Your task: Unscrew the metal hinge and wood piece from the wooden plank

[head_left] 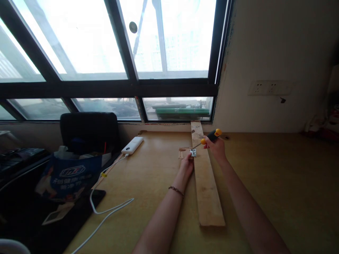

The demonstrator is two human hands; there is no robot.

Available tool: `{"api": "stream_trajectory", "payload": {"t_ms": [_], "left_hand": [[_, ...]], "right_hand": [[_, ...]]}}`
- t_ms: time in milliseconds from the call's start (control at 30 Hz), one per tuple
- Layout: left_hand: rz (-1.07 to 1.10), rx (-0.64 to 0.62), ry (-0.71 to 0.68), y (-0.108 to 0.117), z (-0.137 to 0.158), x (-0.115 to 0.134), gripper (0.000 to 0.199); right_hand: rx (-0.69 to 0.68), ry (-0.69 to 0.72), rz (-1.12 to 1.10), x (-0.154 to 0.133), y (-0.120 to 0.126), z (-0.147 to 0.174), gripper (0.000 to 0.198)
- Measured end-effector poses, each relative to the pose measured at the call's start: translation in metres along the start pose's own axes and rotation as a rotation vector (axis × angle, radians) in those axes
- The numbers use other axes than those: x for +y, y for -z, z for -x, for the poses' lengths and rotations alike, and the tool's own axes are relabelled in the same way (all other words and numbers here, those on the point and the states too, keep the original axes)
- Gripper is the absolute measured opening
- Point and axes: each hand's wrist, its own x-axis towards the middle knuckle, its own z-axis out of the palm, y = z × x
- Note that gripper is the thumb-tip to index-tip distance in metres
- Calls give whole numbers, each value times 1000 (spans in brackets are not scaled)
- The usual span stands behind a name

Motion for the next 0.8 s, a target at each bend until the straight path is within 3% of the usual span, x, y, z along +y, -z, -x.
{"api": "stream_trajectory", "payload": {"t_ms": [400,633,733,800], "left_hand": [[43,55,-28,-4,5,1,5],[13,75,-15,-3,3,1,5],[-1,63,-5,-1,2,1,5],[-6,52,-8,0,1,1,6]], "right_hand": [[-155,27,86,-4,-5,0,23],[140,237,486,-7,-11,9,31],[159,212,394,-7,-15,11,31],[89,140,244,-8,-15,11,33]]}}
